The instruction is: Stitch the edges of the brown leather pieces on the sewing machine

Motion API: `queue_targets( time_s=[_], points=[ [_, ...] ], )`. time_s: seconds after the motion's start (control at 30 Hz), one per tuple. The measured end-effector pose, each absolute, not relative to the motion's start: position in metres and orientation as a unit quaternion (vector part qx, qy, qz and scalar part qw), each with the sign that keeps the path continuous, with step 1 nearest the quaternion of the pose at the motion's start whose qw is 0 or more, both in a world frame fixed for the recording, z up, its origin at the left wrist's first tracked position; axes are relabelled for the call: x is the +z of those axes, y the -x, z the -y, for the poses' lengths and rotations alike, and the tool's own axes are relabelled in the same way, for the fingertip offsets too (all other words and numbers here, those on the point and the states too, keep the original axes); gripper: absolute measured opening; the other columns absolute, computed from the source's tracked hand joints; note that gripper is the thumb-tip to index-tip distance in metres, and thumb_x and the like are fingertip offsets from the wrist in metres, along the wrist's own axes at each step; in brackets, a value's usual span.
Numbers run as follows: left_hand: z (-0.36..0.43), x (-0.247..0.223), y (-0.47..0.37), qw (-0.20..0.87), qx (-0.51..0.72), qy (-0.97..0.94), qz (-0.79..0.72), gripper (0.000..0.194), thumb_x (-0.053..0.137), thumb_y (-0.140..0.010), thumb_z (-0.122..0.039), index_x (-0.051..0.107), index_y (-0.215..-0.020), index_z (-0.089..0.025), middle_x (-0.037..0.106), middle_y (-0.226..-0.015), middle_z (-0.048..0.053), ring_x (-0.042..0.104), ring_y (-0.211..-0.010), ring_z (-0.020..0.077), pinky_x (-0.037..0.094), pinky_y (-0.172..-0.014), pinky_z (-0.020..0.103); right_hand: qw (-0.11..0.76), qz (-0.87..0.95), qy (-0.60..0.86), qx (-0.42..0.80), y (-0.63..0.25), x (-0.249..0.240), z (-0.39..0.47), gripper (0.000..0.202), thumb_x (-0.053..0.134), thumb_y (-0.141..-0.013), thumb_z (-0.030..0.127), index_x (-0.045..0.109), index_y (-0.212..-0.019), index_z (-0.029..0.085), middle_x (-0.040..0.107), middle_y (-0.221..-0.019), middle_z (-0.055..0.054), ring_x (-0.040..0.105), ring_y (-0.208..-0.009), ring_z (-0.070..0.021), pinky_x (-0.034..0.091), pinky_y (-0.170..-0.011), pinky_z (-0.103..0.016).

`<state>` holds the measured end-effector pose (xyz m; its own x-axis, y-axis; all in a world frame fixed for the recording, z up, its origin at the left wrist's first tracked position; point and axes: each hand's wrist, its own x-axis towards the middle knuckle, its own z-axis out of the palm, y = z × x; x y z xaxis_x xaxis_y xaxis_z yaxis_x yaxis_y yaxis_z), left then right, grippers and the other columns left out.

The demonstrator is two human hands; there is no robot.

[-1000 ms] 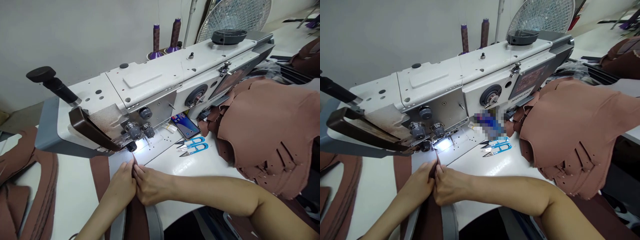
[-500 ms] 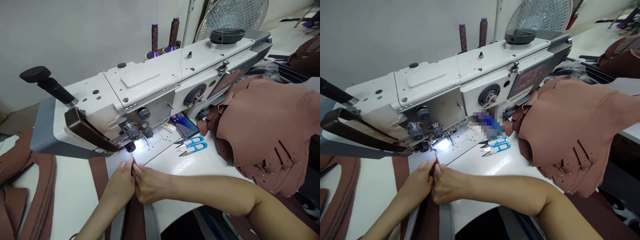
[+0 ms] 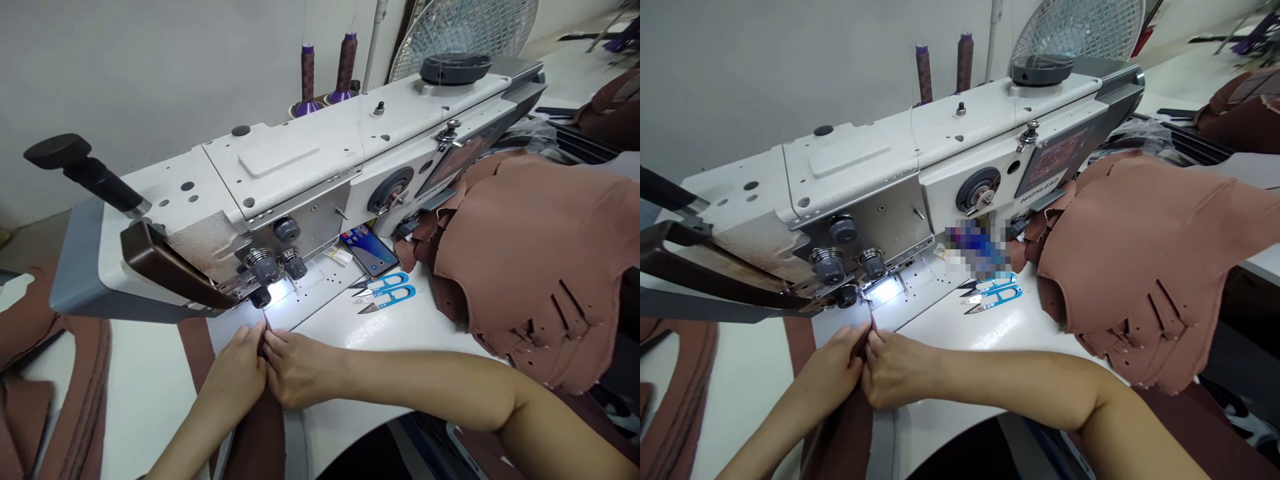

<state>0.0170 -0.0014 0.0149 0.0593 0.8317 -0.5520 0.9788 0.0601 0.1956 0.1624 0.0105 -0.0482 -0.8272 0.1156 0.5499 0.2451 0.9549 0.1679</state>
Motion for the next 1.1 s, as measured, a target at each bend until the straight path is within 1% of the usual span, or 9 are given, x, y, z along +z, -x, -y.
queue_targets(
  time_s=[0.17, 0.3, 0.4, 0.5, 0.6, 0.67, 0.83, 1.0, 1.1],
  points=[
    [-0.006, 0.008, -0.016, 0.266, -0.106, -0.678, -0.676, 0.061, 0.034, -0.084, 0.000, 0.039, -0.143, -0.009, 0.054, -0.130, 0.017, 0.057, -0.116, 0.0247, 0.046, -0.097, 0.037, 0.276, 0.948, 0.088, -0.131, -0.163, -0.045, -0.018, 0.019, 0.049, -0.085, 0.009, 0.067, -0.081, 0.003, 0.069, -0.086, -0.025, 0.067, -0.079, -0.0321, 0.046, -0.082, -0.048],
    [-0.003, 0.007, -0.013, 0.255, -0.081, -0.690, -0.672, 0.055, 0.035, -0.086, -0.003, 0.041, -0.141, -0.007, 0.056, -0.122, 0.017, 0.058, -0.111, 0.0240, 0.047, -0.094, 0.036, 0.234, 0.962, 0.083, -0.111, -0.167, -0.036, -0.011, 0.020, 0.052, -0.085, 0.012, 0.069, -0.087, 0.001, 0.069, -0.092, -0.026, 0.067, -0.083, -0.0320, 0.047, -0.082, -0.047],
    [0.008, 0.010, -0.016, 0.240, -0.094, -0.703, -0.663, 0.047, 0.036, -0.088, -0.004, 0.052, -0.132, -0.010, 0.059, -0.113, 0.014, 0.058, -0.107, 0.0239, 0.046, -0.093, 0.037, 0.197, 0.974, 0.077, -0.081, -0.168, -0.033, 0.001, 0.017, 0.056, -0.082, 0.013, 0.071, -0.085, 0.006, 0.070, -0.090, -0.024, 0.066, -0.077, -0.0299, 0.047, -0.077, -0.048],
    [0.018, 0.009, -0.021, 0.221, -0.100, -0.717, -0.653, 0.039, 0.034, -0.091, -0.007, 0.059, -0.121, -0.011, 0.059, -0.101, 0.011, 0.058, -0.096, 0.0234, 0.046, -0.089, 0.038, 0.168, 0.982, 0.068, -0.051, -0.167, -0.033, 0.009, 0.012, 0.061, -0.077, 0.013, 0.073, -0.076, 0.013, 0.071, -0.079, -0.018, 0.064, -0.071, -0.0297, 0.046, -0.075, -0.051],
    [0.022, 0.004, -0.025, 0.209, -0.075, -0.729, -0.648, 0.036, 0.033, -0.092, -0.007, 0.061, -0.115, -0.011, 0.059, -0.096, 0.010, 0.056, -0.090, 0.0211, 0.046, -0.088, 0.035, 0.154, 0.985, 0.063, -0.046, -0.165, -0.034, 0.009, 0.012, 0.063, -0.076, 0.014, 0.073, -0.071, 0.017, 0.071, -0.076, -0.015, 0.065, -0.073, -0.0339, 0.045, -0.076, -0.057],
    [0.021, 0.000, -0.024, 0.195, -0.061, -0.735, -0.646, 0.038, 0.032, -0.091, -0.006, 0.059, -0.118, -0.011, 0.058, -0.096, 0.009, 0.056, -0.090, 0.0204, 0.046, -0.088, 0.035, 0.151, 0.985, 0.062, -0.055, -0.164, -0.034, 0.006, 0.012, 0.063, -0.076, 0.015, 0.074, -0.071, 0.018, 0.071, -0.077, -0.015, 0.065, -0.077, -0.0369, 0.044, -0.076, -0.058],
    [0.010, -0.008, -0.019, 0.157, -0.051, -0.754, -0.635, 0.044, 0.033, -0.087, -0.002, 0.055, -0.125, -0.006, 0.060, -0.096, 0.011, 0.056, -0.091, 0.0216, 0.047, -0.089, 0.036, 0.170, 0.978, 0.068, -0.100, -0.163, -0.041, -0.004, 0.014, 0.062, -0.077, 0.015, 0.075, -0.079, 0.011, 0.071, -0.083, -0.020, 0.065, -0.075, -0.0364, 0.044, -0.072, -0.054],
    [-0.007, -0.003, -0.022, 0.138, -0.061, -0.747, -0.647, 0.042, 0.033, -0.087, -0.001, 0.058, -0.120, -0.006, 0.061, -0.093, 0.011, 0.057, -0.089, 0.0213, 0.048, -0.087, 0.034, 0.223, 0.955, 0.099, -0.166, -0.159, -0.051, -0.017, 0.023, 0.056, -0.083, 0.015, 0.072, -0.091, 0.002, 0.068, -0.099, -0.028, 0.065, -0.094, -0.0389, 0.043, -0.087, -0.058],
    [-0.012, 0.002, -0.024, 0.140, -0.089, -0.727, -0.666, 0.040, 0.032, -0.090, -0.002, 0.062, -0.114, -0.009, 0.060, -0.094, 0.010, 0.057, -0.091, 0.0210, 0.048, -0.085, 0.033, 0.234, 0.949, 0.107, -0.182, -0.159, -0.053, -0.019, 0.024, 0.052, -0.085, 0.012, 0.070, -0.094, -0.001, 0.067, -0.101, -0.028, 0.066, -0.094, -0.0354, 0.044, -0.090, -0.055]
  ],
)
